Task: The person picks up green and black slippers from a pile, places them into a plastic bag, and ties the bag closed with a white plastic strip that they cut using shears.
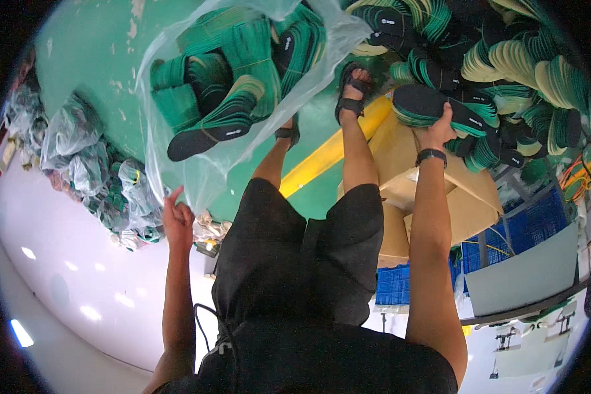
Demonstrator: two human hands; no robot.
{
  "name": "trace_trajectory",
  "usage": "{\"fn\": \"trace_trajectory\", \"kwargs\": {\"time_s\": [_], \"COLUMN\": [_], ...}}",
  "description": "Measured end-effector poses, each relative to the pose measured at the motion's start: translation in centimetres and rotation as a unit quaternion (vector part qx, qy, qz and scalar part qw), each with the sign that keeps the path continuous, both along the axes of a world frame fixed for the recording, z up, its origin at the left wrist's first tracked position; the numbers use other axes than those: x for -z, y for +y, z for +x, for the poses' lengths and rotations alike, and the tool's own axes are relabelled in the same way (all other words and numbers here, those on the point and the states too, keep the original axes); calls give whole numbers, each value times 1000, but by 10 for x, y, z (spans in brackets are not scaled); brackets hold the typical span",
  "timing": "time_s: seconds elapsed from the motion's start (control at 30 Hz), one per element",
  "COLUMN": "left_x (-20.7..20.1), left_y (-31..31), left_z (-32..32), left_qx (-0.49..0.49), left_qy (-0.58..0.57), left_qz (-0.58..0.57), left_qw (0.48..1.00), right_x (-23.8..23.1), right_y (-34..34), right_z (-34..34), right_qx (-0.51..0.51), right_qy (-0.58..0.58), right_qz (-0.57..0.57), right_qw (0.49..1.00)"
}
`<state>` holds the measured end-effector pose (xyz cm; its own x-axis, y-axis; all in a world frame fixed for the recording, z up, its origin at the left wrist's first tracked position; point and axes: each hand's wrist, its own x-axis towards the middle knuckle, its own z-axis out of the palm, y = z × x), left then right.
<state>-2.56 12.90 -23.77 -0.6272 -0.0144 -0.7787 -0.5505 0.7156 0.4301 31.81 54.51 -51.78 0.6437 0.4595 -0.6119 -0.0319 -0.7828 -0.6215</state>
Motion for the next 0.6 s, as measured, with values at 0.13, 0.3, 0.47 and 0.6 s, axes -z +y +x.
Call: {"fn": "trace_trajectory", "kwargs": {"time_s": [0.13, 0.3, 0.47, 0.6], "left_x": [-14, -24, -35, -27], "left_y": [8, -1, 6, -10], "left_z": [-5, -20, -40, -41], "left_qx": [-106, -46, -110, -105], "left_qy": [-23, 5, -8, -28], "left_qz": [68, 111, 194, 263], "left_qw": [992, 993, 975, 959], "right_x": [-85, -168, -165, -78], "right_y": [-33, -104, -180, -207], "right_z": [-38, -134, -294, -367], "right_qx": [-108, -311, -181, -322], "right_qy": [194, 320, 516, 402], "right_qz": [131, 107, 64, 72], "right_qw": [966, 888, 835, 854]}}
